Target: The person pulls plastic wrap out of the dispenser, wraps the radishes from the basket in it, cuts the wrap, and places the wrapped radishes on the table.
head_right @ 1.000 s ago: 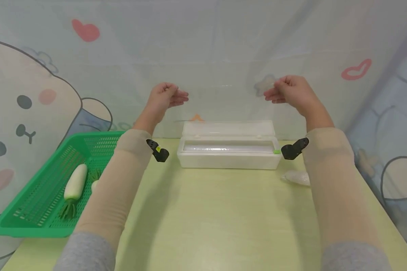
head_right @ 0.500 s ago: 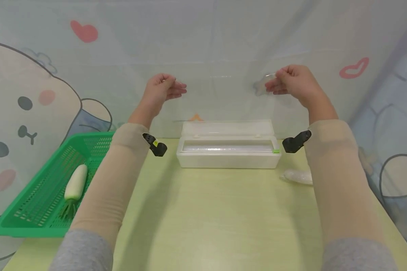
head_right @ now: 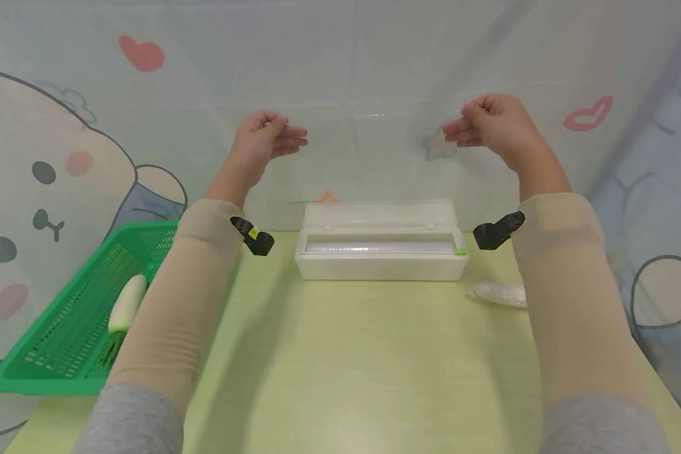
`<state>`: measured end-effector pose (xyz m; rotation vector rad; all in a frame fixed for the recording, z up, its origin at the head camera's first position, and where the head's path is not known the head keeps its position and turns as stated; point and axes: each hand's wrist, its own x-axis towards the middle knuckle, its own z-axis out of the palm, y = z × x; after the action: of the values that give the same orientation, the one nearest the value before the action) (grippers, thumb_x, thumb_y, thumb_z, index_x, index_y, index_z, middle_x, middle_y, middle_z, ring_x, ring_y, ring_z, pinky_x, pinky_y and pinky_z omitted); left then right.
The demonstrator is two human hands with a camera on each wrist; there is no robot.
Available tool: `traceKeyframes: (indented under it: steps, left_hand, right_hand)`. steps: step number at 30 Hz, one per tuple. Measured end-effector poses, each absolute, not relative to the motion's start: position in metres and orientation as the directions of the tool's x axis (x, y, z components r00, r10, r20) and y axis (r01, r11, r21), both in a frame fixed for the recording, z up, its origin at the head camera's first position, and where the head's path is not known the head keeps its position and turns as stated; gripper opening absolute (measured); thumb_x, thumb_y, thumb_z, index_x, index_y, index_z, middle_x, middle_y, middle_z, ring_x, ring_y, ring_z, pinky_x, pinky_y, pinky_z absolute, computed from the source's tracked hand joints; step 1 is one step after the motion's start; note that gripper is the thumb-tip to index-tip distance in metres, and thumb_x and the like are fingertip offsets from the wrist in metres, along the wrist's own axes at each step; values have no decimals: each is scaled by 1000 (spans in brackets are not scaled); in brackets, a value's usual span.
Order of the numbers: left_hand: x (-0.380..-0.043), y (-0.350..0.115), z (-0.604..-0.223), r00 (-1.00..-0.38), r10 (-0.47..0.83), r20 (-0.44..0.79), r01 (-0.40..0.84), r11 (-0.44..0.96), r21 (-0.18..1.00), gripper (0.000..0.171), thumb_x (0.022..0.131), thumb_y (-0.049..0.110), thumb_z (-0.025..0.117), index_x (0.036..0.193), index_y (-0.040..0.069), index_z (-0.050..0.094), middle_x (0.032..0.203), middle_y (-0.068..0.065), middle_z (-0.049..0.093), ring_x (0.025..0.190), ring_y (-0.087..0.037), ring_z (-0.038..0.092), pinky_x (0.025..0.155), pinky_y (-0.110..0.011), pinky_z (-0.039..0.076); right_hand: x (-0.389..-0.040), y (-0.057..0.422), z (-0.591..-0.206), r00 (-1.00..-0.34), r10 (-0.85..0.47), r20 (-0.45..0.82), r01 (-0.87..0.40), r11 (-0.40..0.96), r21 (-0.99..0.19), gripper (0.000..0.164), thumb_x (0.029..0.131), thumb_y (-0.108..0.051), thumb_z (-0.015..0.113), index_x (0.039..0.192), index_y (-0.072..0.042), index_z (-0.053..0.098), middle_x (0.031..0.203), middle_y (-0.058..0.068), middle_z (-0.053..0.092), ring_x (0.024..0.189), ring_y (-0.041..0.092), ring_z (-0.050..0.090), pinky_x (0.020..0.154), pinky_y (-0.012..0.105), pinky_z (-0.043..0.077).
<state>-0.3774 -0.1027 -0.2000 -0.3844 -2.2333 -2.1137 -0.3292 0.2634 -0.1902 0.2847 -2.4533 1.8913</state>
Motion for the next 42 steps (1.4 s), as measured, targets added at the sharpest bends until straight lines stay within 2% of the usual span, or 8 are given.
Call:
traceKeyframes:
  steps: [13, 18, 21, 26, 31, 36, 38, 42]
  left_hand:
    - [-335, -129, -206, -898, 315, 308, 345, 69, 936, 9, 101, 13, 48, 101, 5, 53, 99, -7, 60, 98, -24, 60, 92, -38, 51]
    - [-307, -138, -211, -875, 363, 320, 395, 152, 906, 12, 101, 11, 48, 103, 1, 52, 96, -5, 54, 97, -18, 57, 97, -36, 49]
    - [-290, -144, -217, -853, 407, 327, 439, 223, 870, 14, 101, 12, 47, 103, 0, 53, 96, -6, 55, 96, -18, 57, 98, -34, 47]
    - [-262, -156, -230, -810, 483, 332, 504, 284, 816, 15, 101, 6, 46, 102, -7, 54, 93, -3, 59, 92, -10, 60, 95, -31, 48]
    - [-238, -170, -257, -768, 554, 321, 510, 226, 830, 13, 99, -2, 47, 99, -12, 54, 91, 0, 60, 89, -6, 62, 91, -28, 50]
    - [-220, -180, -290, -749, 610, 260, 457, 191, 869, 17, 99, 7, 51, 100, -9, 56, 92, -4, 61, 89, -13, 64, 89, -26, 51]
    - [-214, -183, -302, -746, 623, 234, 431, 184, 883, 17, 99, 9, 52, 100, -8, 56, 92, -6, 61, 89, -14, 64, 89, -26, 51]
    - [-202, -186, -322, -750, 632, 194, 392, 190, 900, 16, 99, 10, 53, 100, -5, 57, 93, -8, 63, 90, -12, 64, 89, -26, 51]
  right_hand:
    - [-285, 275, -199, -914, -263, 308, -387, 343, -856, 31, 100, -28, 48, 105, 2, 51, 102, -7, 72, 91, 5, 69, 80, 15, 51]
    - [-256, 278, -210, -880, -282, 383, -474, 443, -761, 22, 102, -20, 47, 103, 1, 56, 105, -12, 69, 92, 1, 66, 82, 10, 48]
    - [-237, 279, -222, -844, -272, 463, -534, 516, -670, 13, 100, -10, 50, 100, -4, 62, 96, -13, 66, 88, -1, 62, 80, 7, 44]
    - [-207, 282, -245, -764, -345, 545, -635, 551, -541, 18, 95, 6, 52, 95, -7, 64, 87, -12, 62, 83, 0, 56, 77, 6, 42]
    - [-184, 285, -270, -654, -510, 559, -756, 463, -463, 26, 90, 15, 53, 95, -7, 64, 93, -14, 60, 82, 2, 52, 74, 10, 42]
    - [-175, 284, -298, -536, -612, 581, -787, 113, -607, 26, 89, 17, 53, 100, -2, 65, 92, -3, 60, 79, 7, 48, 62, 21, 39]
    - [-172, 284, -308, -523, -643, 559, -728, -2, -685, 29, 88, 21, 50, 103, 2, 64, 91, 1, 58, 79, 9, 48, 60, 25, 37]
    - [-161, 286, -327, -569, -679, 464, -654, 33, -756, 38, 84, 26, 48, 103, -4, 63, 89, 0, 55, 79, 10, 48, 60, 26, 38]
